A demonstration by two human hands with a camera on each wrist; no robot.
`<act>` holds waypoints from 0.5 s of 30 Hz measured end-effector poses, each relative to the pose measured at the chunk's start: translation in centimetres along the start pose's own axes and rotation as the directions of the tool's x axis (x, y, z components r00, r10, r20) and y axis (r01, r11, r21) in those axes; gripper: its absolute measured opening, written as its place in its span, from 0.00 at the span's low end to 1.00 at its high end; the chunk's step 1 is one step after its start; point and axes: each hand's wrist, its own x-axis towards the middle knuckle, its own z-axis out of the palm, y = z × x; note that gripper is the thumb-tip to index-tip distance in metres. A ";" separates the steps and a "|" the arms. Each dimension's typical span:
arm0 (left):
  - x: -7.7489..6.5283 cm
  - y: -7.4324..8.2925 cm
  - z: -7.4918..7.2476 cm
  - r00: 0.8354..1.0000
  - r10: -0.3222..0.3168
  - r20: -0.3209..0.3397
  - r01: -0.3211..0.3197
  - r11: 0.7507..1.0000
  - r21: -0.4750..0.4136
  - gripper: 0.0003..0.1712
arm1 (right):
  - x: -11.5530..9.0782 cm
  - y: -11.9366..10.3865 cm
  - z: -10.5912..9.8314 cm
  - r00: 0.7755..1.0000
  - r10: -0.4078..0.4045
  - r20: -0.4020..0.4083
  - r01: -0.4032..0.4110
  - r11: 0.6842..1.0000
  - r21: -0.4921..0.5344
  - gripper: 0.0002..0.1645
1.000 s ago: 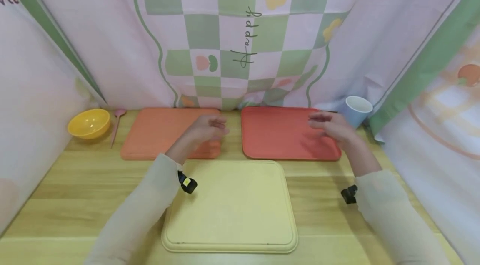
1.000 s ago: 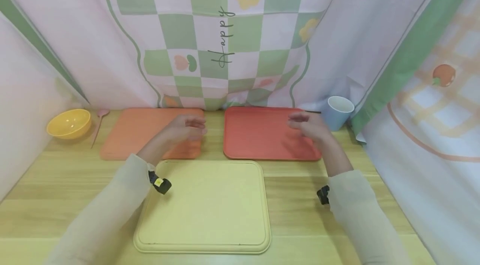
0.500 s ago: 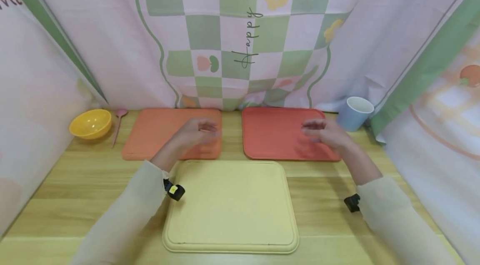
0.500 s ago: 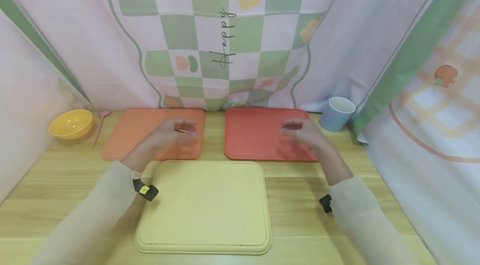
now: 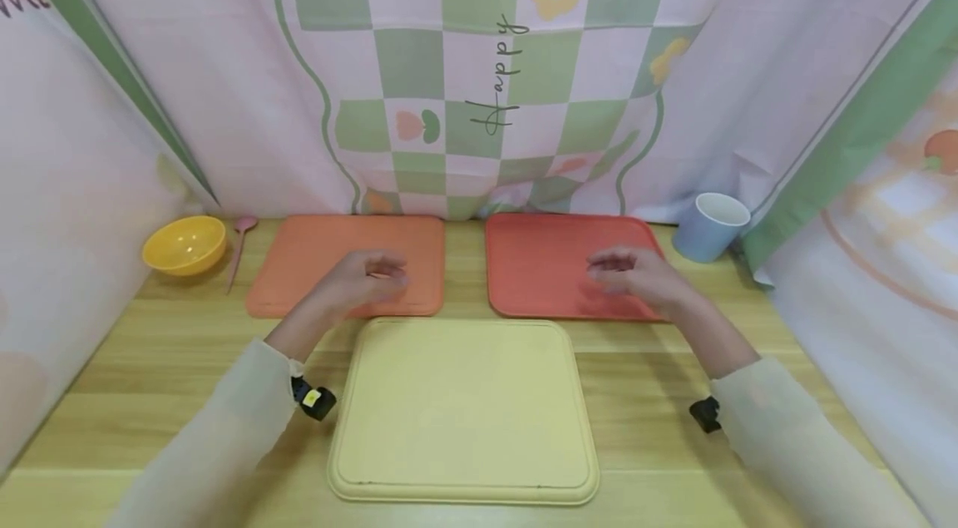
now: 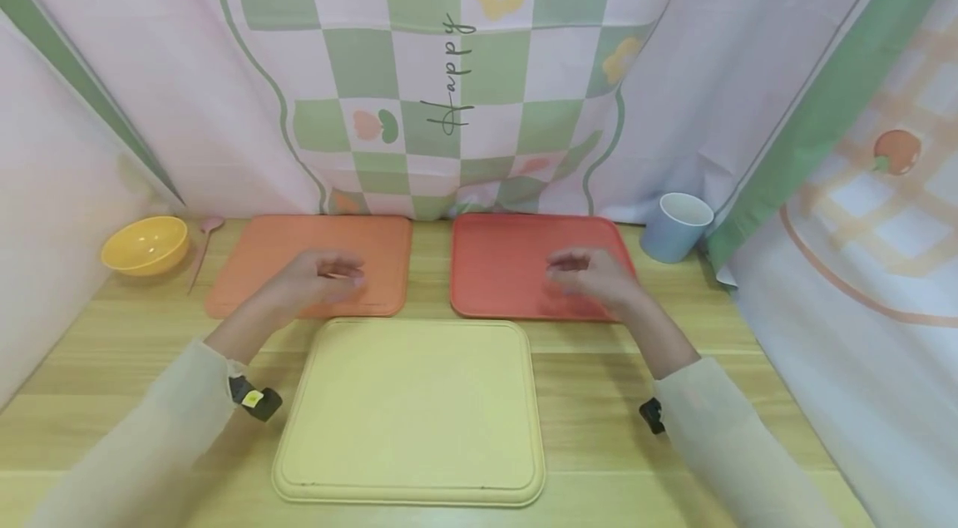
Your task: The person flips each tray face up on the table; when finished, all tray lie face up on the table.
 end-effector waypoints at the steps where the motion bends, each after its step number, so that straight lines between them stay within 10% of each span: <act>1: -0.1 -0.1 0.0 1.000 0.004 0.001 -0.004 1.000 0.003 0.31 | 0.0 0.0 0.1 1.000 -0.001 0.001 0.001 1.000 0.001 0.33; 15: -2.0 -1.6 -0.8 0.998 -0.060 0.019 0.060 0.998 -0.008 0.31 | -0.9 0.0 1.3 0.998 0.032 0.045 -0.031 0.999 -0.015 0.32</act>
